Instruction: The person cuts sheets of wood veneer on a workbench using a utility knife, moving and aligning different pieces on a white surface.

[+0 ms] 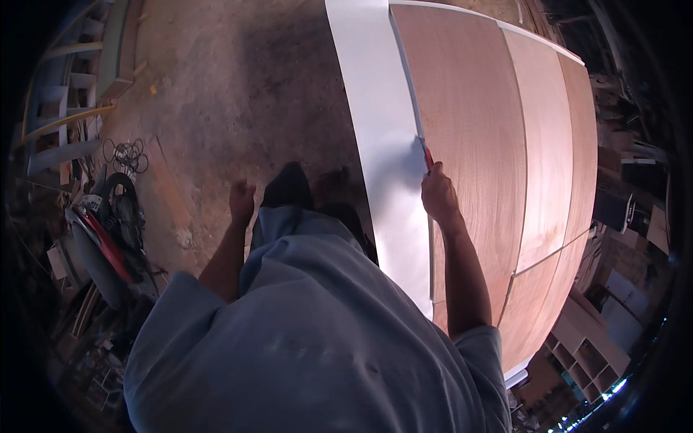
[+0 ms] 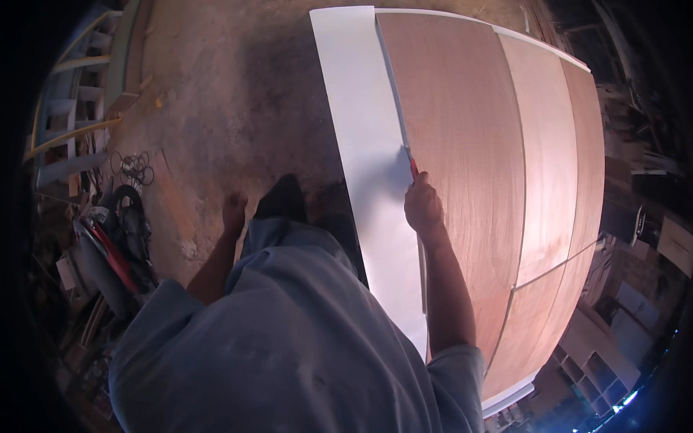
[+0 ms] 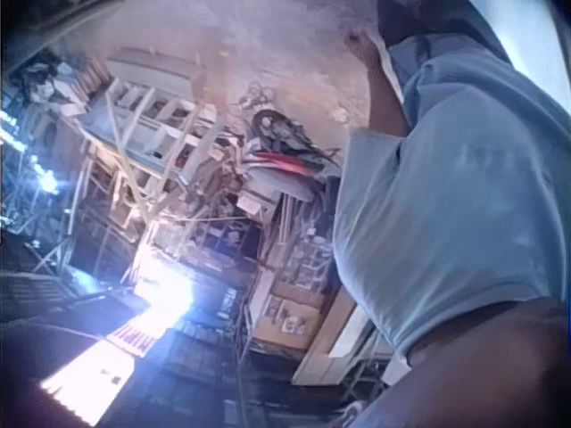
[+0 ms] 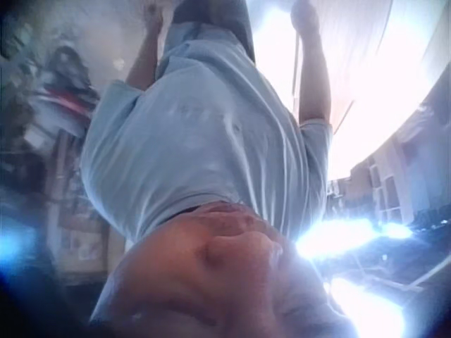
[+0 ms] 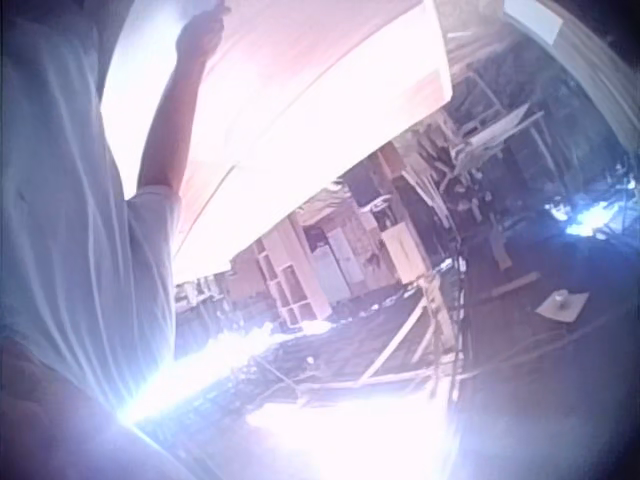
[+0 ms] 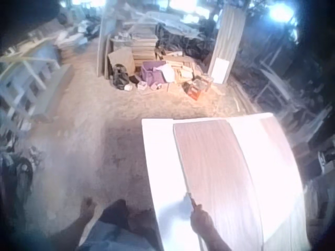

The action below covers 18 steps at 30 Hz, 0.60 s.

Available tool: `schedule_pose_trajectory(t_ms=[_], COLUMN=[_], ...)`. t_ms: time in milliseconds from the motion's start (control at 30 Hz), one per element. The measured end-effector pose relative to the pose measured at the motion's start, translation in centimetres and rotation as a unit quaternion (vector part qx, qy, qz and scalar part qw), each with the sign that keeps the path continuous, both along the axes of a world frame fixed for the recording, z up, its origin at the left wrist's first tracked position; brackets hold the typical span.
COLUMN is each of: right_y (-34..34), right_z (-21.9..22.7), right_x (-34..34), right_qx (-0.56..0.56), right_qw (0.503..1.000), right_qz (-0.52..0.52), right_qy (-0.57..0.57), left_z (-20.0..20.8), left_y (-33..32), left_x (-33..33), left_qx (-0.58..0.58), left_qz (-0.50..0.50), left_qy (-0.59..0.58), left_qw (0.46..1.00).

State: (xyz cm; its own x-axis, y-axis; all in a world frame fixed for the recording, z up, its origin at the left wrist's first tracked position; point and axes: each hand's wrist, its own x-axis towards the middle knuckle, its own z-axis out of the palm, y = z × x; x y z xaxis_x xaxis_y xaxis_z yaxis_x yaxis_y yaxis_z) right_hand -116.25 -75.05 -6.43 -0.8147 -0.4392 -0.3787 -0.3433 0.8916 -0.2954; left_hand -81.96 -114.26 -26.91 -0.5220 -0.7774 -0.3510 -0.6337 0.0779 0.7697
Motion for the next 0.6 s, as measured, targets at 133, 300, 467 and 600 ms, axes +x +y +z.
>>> schedule_pose_trajectory(t_ms=[133,300,467,600], right_y=[4.4,11.5,18.8,18.6], right_z=[0.2,-2.1,-3.7,1.4], right_x=[4.4,10.0,14.1,18.7], right_qx=[0.035,0.117,0.14,0.046], right_qw=[0.998,0.877,0.893,0.999], right_qz=[0.032,0.241,0.27,-0.009], right_qy=[0.049,0.398,0.332,-0.017], left_z=[0.0,-0.4,6.4,7.8], left_y=[5.3,6.4,10.4,15.7], left_x=[11.6,18.2,24.6,36.4], left_qx=[0.12,0.208,0.257,0.28], left_qz=[0.046,0.082,0.098,0.128], left_qy=[-0.154,-0.04,-0.031,-0.123], left_qw=[0.98,0.974,0.961,0.944])
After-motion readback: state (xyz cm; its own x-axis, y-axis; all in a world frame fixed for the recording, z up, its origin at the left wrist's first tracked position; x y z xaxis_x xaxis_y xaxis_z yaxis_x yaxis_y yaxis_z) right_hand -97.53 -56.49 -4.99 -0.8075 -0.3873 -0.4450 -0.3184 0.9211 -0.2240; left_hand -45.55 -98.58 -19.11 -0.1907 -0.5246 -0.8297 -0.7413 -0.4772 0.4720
